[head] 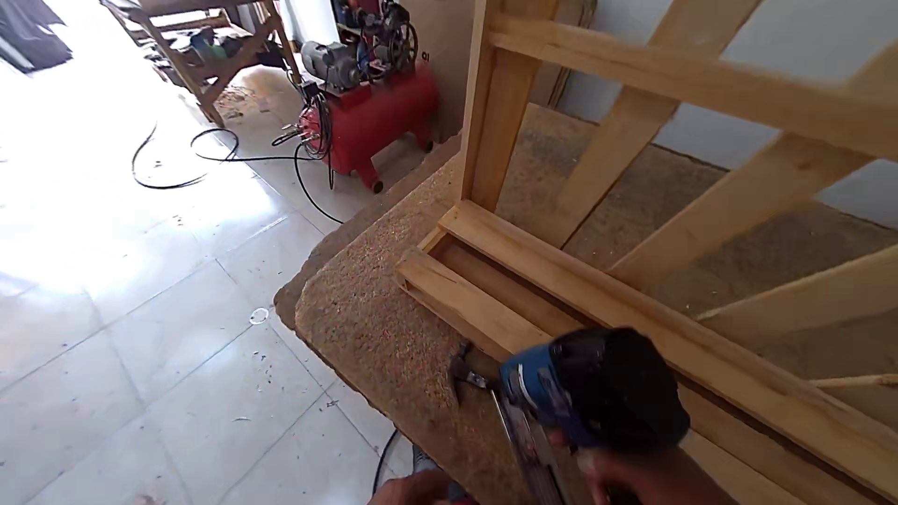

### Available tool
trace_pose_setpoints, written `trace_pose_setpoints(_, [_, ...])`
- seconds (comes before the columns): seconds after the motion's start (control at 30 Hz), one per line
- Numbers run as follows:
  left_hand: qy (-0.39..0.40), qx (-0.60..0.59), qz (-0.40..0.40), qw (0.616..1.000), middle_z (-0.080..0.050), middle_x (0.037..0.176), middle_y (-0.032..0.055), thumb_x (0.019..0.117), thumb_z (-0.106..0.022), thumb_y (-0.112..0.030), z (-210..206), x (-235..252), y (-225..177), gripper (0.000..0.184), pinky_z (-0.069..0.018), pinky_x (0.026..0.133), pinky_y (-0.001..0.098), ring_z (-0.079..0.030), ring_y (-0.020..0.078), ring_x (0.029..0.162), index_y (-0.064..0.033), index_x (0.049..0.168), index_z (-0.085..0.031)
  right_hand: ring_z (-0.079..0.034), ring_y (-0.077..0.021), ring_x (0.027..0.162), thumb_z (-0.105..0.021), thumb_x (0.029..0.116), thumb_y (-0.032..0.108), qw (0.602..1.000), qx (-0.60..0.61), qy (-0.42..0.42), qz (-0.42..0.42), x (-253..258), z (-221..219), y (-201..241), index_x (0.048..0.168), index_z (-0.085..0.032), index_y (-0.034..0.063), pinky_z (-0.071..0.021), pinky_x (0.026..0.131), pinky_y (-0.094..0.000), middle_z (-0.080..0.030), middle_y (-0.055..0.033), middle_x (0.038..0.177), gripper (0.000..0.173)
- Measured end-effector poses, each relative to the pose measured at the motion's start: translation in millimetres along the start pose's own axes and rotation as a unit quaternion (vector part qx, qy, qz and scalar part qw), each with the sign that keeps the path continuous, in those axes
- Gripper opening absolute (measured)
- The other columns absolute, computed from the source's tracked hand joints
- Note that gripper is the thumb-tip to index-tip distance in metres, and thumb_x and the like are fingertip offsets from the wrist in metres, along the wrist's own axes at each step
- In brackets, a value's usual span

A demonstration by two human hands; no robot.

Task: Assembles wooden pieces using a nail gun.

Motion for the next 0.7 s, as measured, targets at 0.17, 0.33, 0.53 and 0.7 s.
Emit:
trace_pose_setpoints(0.17, [0.069,-0.049,-0.045,0.995,-0.069,0.129,0.0124,0.1072,-0.042,-0.049,101.6,59.6,-25.2,0.058,-0.0535,0.104,0.0505,-0.068,0.0255,0.117,-0.0063,0.143,-0.056,-0.065,-0.0208,0.056,-0.067,0.0891,0.013,0.993,0.103,-0.036,0.037,109.5,-38.5,115.1,0.114,-0.066,0.0067,-0.0591,0.052,-0.0342,-0.072,-0.0182,0.104,0.026])
trace_pose_setpoints(0.33, [0.074,-0.398,0.002,0.914,-0.073,0.111,0.0198,0.1056,-0.023,-0.060,181.7,121.5,-42.4,0.073,-0.0624,0.085,0.0534,-0.074,0.0343,0.097,0.0004,0.138,-0.049,-0.063,-0.0196,0.055,-0.057,0.0980,0.011,0.950,0.222,-0.198,0.099,205.0,-83.8,188.4,0.115,-0.064,0.0061,-0.0583,0.049,-0.0343,-0.070,-0.0170,0.104,0.020])
trace_pose_setpoints(0.53, [0.114,-0.404,0.168,0.892,-0.069,0.082,0.0206,0.1114,-0.018,-0.050,299.4,178.7,-13.8,0.064,-0.0628,0.059,0.0497,-0.071,0.0340,0.065,0.0000,0.123,-0.055,-0.063,-0.0213,0.055,-0.053,0.1000,0.012,0.883,0.266,-0.382,0.056,290.4,-145.2,200.8,0.116,-0.064,0.0047,-0.0583,0.049,-0.0359,-0.071,-0.0192,0.106,0.020])
trace_pose_setpoints(0.7, [0.206,-0.302,0.221,0.904,-0.071,0.089,0.0188,0.1097,-0.022,-0.056,363.0,218.4,1.9,0.065,-0.0632,0.060,0.0486,-0.073,0.0328,0.069,-0.0035,0.128,-0.055,-0.063,-0.0227,0.054,-0.055,0.1003,0.010,0.834,0.256,-0.489,0.018,343.0,-180.0,216.4,0.117,-0.064,0.0031,-0.0581,0.049,-0.0366,-0.071,-0.0201,0.105,0.019])
Point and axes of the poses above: each hand's wrist, its own x-axis towards the middle knuckle, its own z-axis out of the back of the hand, y = z × x, the point moved 3 cm from there along x, towards the middle knuckle
